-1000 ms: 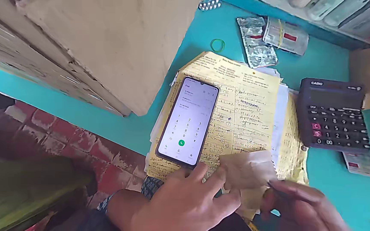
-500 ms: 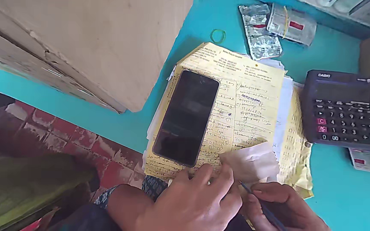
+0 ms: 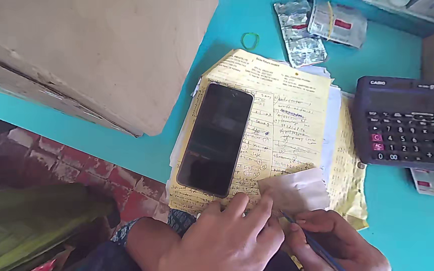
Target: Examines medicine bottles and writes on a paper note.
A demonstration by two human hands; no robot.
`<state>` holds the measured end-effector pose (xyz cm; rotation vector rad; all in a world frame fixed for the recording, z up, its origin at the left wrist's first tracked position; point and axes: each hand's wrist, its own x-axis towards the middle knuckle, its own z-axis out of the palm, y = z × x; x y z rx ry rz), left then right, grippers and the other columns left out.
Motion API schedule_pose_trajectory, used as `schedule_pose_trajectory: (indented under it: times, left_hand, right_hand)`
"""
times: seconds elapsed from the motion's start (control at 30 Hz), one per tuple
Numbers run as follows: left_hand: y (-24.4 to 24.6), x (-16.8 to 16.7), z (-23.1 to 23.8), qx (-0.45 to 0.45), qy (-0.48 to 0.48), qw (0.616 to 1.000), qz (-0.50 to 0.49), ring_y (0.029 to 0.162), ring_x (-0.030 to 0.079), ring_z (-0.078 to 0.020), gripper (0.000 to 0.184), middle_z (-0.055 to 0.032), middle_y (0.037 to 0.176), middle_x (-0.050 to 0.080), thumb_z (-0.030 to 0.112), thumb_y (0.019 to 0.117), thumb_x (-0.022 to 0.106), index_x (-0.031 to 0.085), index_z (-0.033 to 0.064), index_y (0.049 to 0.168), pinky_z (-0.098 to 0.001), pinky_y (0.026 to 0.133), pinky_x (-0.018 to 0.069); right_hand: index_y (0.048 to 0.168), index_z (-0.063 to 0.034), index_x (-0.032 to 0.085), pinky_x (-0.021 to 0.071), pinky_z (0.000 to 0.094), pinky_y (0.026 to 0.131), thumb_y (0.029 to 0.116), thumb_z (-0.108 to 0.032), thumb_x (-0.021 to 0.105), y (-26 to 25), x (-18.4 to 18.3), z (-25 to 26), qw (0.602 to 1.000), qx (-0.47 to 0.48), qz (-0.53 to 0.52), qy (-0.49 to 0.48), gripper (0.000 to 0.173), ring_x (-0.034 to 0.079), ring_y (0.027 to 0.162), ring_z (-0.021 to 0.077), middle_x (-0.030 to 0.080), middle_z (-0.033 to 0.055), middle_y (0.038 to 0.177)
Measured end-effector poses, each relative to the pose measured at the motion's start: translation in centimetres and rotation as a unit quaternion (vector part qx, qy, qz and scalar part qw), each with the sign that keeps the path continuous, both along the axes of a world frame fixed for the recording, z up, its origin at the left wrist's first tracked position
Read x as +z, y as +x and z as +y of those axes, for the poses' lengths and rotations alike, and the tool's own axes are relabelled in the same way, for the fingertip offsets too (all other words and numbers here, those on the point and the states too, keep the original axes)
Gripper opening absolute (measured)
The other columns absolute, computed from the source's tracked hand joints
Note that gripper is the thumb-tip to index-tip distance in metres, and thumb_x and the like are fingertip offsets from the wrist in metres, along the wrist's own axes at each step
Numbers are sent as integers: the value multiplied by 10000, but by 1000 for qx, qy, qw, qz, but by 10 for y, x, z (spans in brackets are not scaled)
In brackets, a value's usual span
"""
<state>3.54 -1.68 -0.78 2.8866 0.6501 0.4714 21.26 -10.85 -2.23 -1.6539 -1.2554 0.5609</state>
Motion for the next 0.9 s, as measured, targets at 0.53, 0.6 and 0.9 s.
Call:
schedule_pose_trajectory:
  times: [0.53,0.6,0.9]
  left_hand:
    - [-1,0,2,-15,3,1000,15,763,628,-216,343,-76,1356,656,20,956,495,736,222,1096,-301,462,374]
    - [-2,0,2,-15,1,1000,16,777,634,-222,343,-79,1361,652,18,954,499,736,222,1094,-305,465,382]
    - [-1,0,1,-15,1,1000,15,761,631,-218,347,-74,1366,653,25,963,493,740,225,1102,-305,459,372]
  right_hand:
    - [817,-85,610,522,65,587,795,-107,701,0,0,1,1000,-23,-7,0,97,609,677,-113,671,-96,787]
    - [821,-92,608,523,67,572,795,-110,703,-1,0,1,1000,-27,-3,-1,100,606,662,-116,669,-109,783]
    - [797,-57,589,495,57,568,776,-96,679,0,7,0,999,-25,-28,-37,101,582,642,-123,642,-82,739]
